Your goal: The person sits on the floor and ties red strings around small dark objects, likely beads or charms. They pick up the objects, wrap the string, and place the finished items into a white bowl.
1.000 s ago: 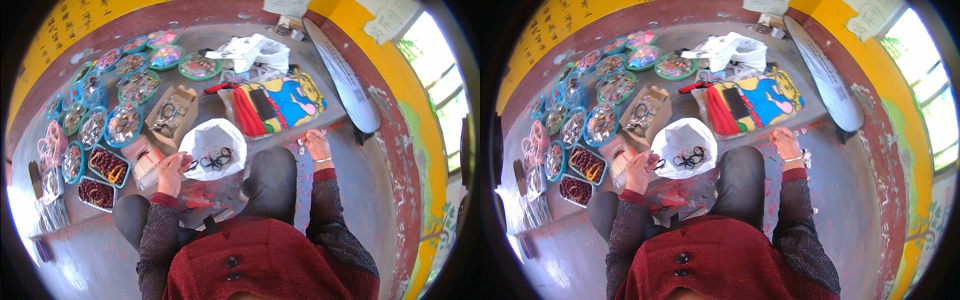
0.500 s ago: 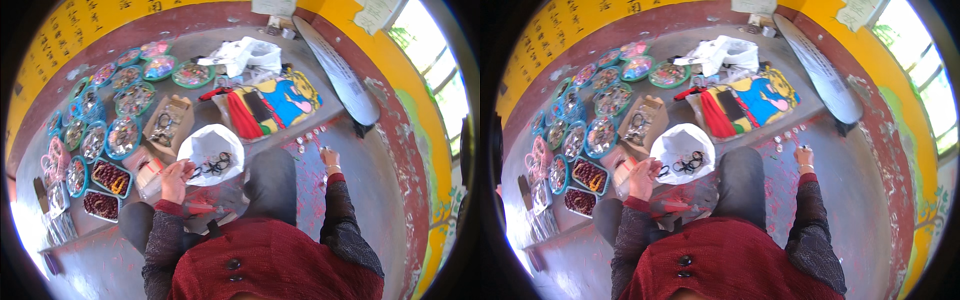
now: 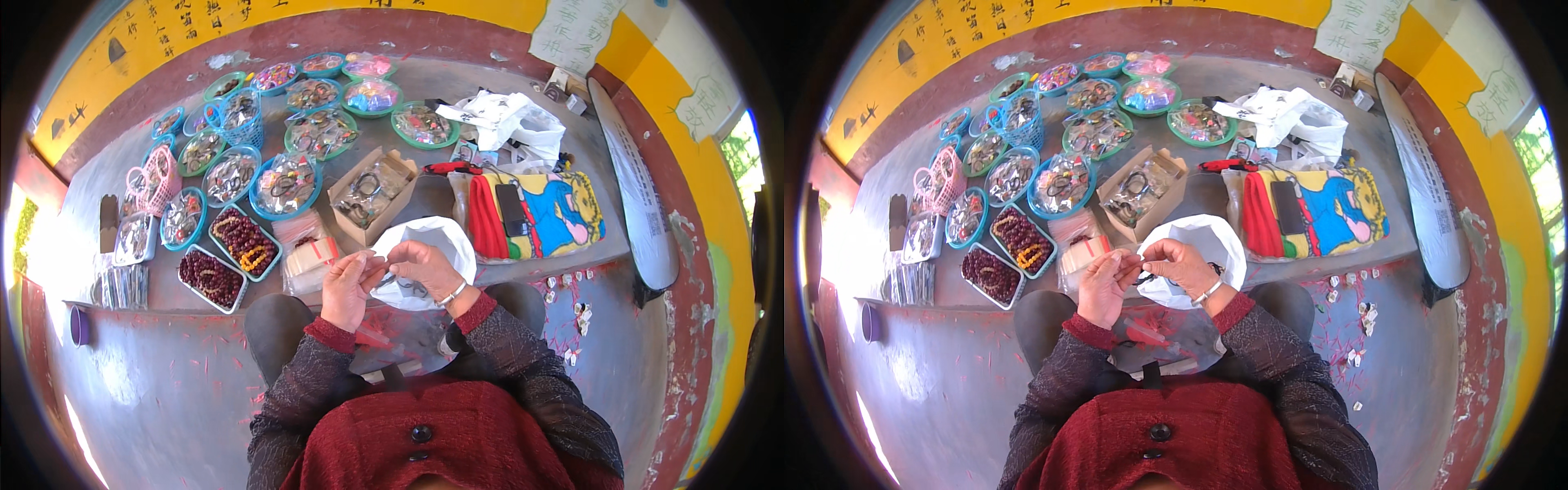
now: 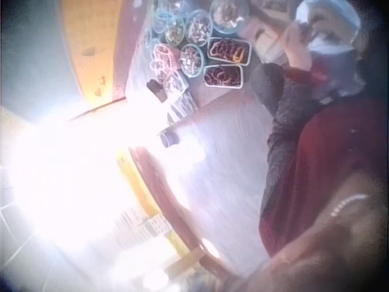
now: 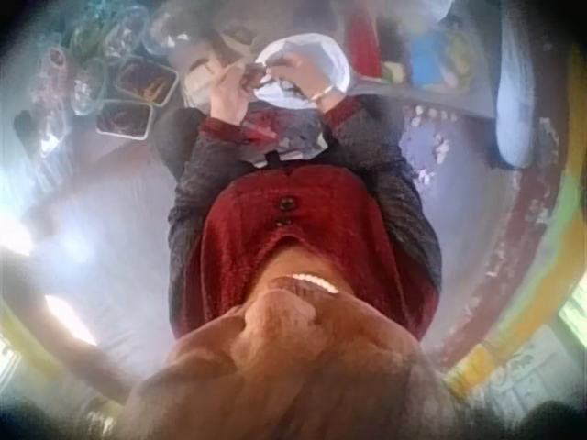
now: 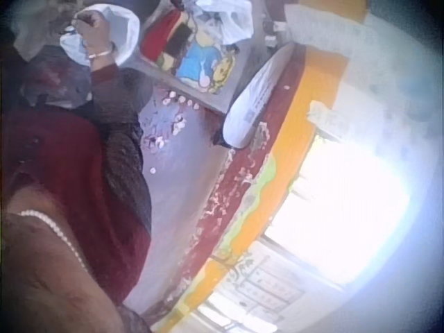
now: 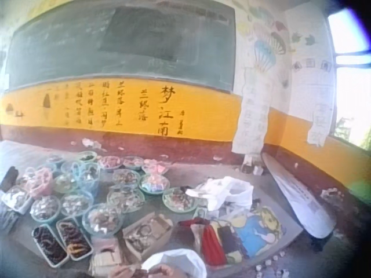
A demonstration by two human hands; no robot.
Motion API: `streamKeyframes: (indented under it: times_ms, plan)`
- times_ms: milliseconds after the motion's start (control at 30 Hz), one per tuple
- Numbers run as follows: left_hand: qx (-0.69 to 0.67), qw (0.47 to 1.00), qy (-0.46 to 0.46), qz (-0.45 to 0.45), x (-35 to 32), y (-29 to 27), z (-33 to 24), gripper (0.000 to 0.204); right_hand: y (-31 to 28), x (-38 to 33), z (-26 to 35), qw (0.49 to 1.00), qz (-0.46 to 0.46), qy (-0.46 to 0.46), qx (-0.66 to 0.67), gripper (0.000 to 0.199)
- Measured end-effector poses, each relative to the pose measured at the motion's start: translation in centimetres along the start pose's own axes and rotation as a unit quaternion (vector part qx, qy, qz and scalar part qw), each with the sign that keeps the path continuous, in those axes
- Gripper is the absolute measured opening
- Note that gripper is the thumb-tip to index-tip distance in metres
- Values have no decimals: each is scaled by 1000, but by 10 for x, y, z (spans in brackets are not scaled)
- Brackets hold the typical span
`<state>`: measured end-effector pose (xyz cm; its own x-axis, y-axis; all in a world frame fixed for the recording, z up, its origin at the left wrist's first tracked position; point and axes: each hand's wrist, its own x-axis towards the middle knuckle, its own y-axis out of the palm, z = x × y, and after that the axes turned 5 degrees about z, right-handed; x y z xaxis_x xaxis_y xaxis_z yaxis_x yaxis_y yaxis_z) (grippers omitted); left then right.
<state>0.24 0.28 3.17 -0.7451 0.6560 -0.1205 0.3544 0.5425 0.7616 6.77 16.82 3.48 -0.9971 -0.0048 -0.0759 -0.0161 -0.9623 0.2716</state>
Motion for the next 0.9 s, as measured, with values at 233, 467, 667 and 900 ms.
streamKeyframes:
  times_ms: [233,467,667,900]
  plan:
    - [6,998,-56,0,11,-9,11,19,-12,-1,-13,995,-93,16,-37,13]
    - [-1,998,-61,4,10,-4,6,21,-15,-2,-5,994,-71,24,-81,14]
    - [76,992,-95,25,11,-1,-4,21,-16,-4,-3,995,-77,17,-65,15]
    - [98,986,-132,28,16,-9,6,15,-19,-6,-9,998,-64,17,-19,14]
